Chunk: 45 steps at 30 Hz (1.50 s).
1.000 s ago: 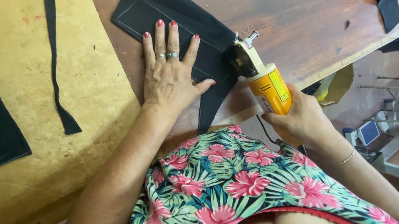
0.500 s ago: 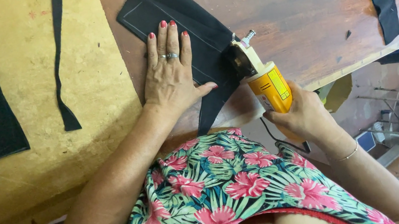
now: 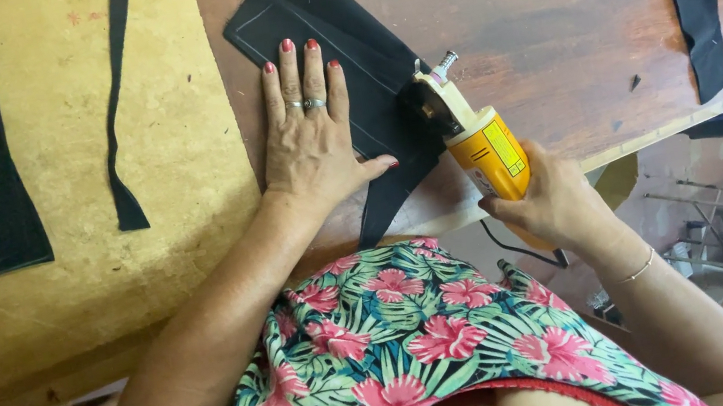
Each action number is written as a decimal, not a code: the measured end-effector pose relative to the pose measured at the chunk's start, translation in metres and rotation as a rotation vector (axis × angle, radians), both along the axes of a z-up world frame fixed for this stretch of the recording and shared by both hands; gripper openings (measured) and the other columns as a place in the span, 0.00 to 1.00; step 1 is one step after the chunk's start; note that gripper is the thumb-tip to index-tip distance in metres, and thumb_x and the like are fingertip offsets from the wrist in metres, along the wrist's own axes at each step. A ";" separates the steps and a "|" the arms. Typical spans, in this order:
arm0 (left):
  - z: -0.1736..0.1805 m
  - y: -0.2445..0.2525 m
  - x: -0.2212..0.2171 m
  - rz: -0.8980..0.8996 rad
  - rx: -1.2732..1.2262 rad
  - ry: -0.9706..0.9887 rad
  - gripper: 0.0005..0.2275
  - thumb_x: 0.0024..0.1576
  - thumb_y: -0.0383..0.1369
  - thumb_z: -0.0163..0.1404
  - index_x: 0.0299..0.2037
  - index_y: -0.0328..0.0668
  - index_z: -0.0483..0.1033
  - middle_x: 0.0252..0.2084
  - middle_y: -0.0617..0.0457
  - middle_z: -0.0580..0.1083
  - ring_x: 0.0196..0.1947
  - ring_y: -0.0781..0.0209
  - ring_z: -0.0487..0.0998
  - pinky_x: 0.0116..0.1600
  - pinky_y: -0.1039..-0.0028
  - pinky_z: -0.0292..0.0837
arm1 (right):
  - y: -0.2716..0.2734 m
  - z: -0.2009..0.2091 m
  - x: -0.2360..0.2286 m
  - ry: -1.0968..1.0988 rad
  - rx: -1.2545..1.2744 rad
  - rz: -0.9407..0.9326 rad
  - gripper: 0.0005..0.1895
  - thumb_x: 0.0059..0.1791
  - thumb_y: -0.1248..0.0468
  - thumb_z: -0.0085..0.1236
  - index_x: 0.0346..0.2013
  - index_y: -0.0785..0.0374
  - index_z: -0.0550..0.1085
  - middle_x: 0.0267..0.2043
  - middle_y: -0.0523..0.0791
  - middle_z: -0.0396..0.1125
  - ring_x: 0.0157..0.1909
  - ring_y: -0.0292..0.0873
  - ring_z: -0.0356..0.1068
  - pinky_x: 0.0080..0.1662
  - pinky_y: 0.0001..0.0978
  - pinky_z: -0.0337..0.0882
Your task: The person uses a yellow rotary cutter to cut black fabric pieces on a wooden workbench. They follow pre-drawn chalk lines, cut several strips and shapes, and then fold and stack the finished pieces on the table.
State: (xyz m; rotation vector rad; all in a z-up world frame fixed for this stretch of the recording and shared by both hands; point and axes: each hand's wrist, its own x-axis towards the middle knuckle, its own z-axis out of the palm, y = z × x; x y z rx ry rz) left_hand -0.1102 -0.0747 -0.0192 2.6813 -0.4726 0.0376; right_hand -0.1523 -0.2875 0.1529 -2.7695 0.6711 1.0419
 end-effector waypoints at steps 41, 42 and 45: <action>0.011 0.000 -0.001 0.033 -0.085 0.124 0.59 0.42 0.66 0.62 0.71 0.18 0.53 0.75 0.22 0.47 0.77 0.27 0.33 0.77 0.44 0.18 | 0.014 -0.009 0.047 -0.157 0.120 0.197 0.39 0.38 0.60 0.76 0.60 0.62 0.71 0.49 0.57 0.73 0.53 0.61 0.73 0.51 0.51 0.74; 0.010 0.000 -0.001 0.036 -0.084 0.123 0.59 0.41 0.66 0.61 0.71 0.18 0.53 0.75 0.22 0.47 0.77 0.27 0.33 0.77 0.44 0.18 | 0.015 -0.009 0.049 -0.151 0.115 0.198 0.39 0.37 0.60 0.76 0.61 0.61 0.71 0.49 0.56 0.73 0.54 0.60 0.73 0.51 0.51 0.74; 0.014 0.000 -0.001 0.059 -0.065 0.117 0.60 0.41 0.68 0.61 0.71 0.20 0.54 0.75 0.23 0.47 0.77 0.26 0.32 0.77 0.43 0.18 | 0.011 -0.013 0.053 -0.155 0.114 0.208 0.39 0.37 0.60 0.76 0.61 0.60 0.71 0.49 0.56 0.73 0.53 0.60 0.74 0.51 0.50 0.74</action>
